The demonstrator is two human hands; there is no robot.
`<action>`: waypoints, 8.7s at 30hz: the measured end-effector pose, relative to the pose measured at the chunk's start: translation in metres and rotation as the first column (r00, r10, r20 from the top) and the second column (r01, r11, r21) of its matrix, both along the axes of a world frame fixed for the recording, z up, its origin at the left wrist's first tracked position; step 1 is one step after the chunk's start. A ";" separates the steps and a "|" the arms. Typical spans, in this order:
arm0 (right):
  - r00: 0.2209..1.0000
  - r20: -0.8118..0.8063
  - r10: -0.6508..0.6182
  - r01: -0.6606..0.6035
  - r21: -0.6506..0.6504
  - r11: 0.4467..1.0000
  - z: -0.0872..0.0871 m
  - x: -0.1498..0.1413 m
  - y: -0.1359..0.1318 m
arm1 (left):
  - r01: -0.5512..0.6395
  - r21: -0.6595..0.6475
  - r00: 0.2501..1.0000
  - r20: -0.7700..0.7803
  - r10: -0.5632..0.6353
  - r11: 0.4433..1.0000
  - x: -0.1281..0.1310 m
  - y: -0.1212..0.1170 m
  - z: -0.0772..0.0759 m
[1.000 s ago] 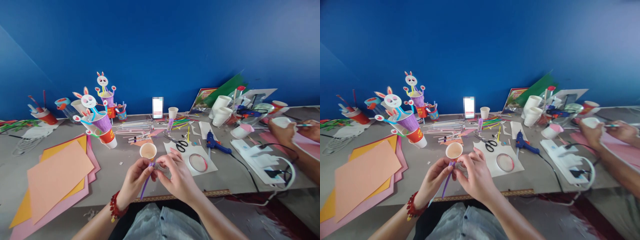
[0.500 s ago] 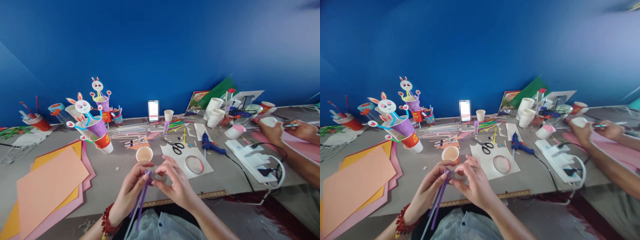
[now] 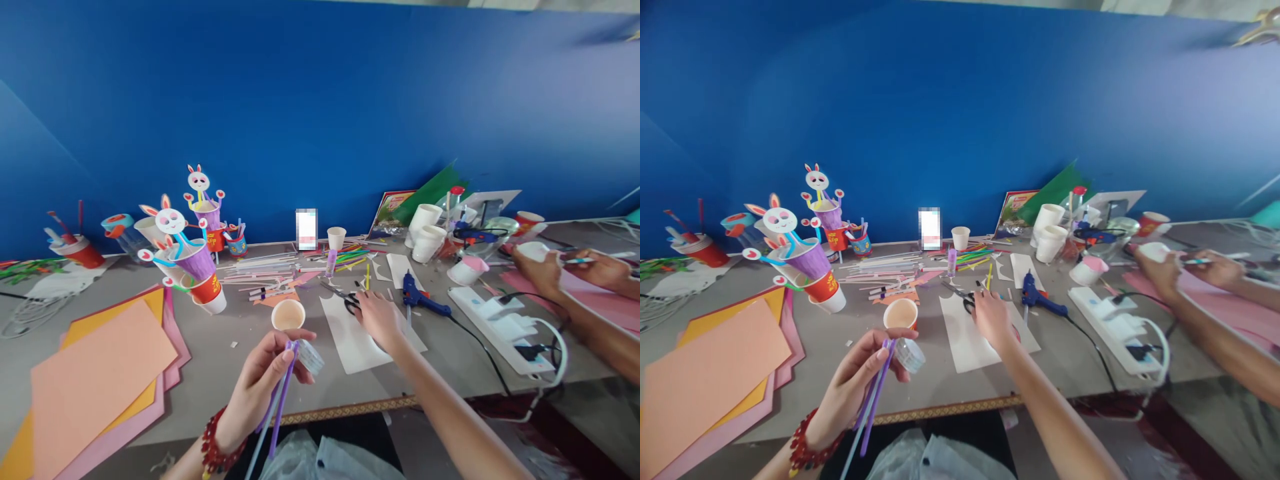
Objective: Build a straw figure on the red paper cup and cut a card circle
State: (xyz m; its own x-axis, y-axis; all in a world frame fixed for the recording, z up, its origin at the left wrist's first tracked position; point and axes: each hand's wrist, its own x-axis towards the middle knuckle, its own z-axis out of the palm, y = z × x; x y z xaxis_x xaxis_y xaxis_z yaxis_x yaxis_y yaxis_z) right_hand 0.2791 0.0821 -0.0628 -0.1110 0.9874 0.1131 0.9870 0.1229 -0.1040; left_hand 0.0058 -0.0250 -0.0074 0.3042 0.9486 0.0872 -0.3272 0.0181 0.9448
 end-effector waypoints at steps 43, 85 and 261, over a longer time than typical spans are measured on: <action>-0.233 -0.936 -0.264 -0.623 -0.065 0.779 0.010 -0.114 -0.122 | -0.364 0.016 0.894 0.285 0.345 0.931 0.028 0.016 -0.009; 0.966 -0.255 -0.030 -0.034 -0.243 0.969 0.014 -0.015 -0.036 | -0.185 0.503 0.976 -0.004 0.216 0.844 0.011 0.003 -0.021; 0.733 -0.680 0.035 -0.150 -0.111 0.982 0.014 -0.008 -0.091 | -0.128 0.062 0.951 -0.275 0.141 0.990 0.012 0.013 -0.017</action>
